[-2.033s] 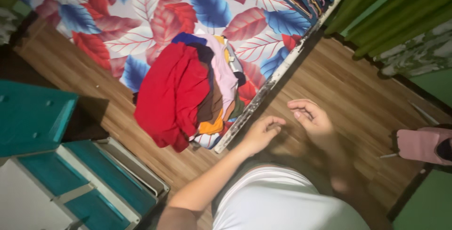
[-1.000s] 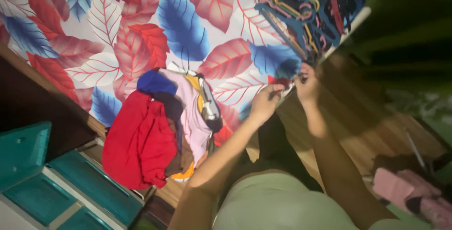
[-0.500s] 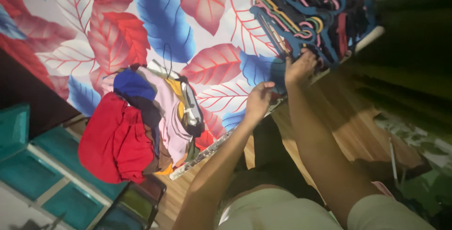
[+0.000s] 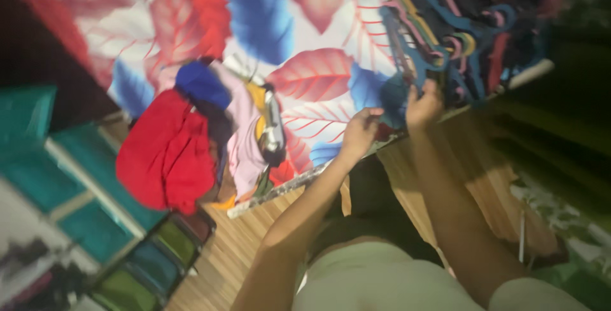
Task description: The person picks up clothes from a pile on a bed, places each item onto a hanger, and hangs it in a closet. The person handles shirts and tops one at a time, using various hangers, and places them into a wardrobe.
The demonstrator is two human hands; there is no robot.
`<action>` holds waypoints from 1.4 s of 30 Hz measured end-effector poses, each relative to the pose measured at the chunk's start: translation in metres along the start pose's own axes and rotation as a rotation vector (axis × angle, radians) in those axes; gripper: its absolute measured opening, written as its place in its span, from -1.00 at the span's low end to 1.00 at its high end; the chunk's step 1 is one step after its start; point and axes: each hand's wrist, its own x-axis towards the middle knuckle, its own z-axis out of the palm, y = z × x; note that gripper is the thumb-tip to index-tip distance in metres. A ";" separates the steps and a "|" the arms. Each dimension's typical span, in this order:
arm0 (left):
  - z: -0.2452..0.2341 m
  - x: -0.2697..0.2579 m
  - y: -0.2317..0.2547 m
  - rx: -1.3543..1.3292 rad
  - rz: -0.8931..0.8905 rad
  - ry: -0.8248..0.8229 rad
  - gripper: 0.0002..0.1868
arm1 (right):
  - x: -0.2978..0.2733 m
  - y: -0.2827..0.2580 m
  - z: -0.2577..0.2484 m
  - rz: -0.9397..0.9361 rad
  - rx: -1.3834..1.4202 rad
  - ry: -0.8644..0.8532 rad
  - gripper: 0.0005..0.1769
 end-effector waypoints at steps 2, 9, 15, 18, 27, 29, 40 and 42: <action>-0.009 -0.007 0.001 0.042 0.015 0.042 -0.70 | -0.007 -0.005 -0.006 -0.076 0.084 0.019 -0.68; -0.043 -0.033 -0.016 0.070 0.231 0.320 -0.73 | -0.018 -0.071 -0.034 -0.234 0.609 -0.130 -0.74; -0.104 -0.069 -0.039 0.053 0.307 0.586 -0.73 | -0.041 -0.159 -0.057 -0.107 0.959 -0.511 -0.82; -0.146 -0.093 -0.056 0.046 0.236 0.736 -0.74 | -0.065 -0.202 -0.070 -0.185 0.995 -0.610 -0.87; -0.305 -0.117 -0.114 0.231 0.347 1.009 -0.78 | -0.160 -0.257 -0.067 -0.342 0.837 -0.634 -0.89; -0.340 -0.106 -0.119 0.269 0.362 1.038 -0.76 | -0.184 -0.259 -0.064 -0.338 0.876 -0.633 -0.90; -0.429 -0.037 -0.098 0.637 0.367 0.704 -0.64 | -0.290 -0.284 -0.070 -0.147 0.701 -0.472 -0.82; -0.434 -0.020 -0.102 0.761 0.452 0.574 -0.63 | -0.298 -0.285 -0.077 -0.160 0.589 -0.485 -0.84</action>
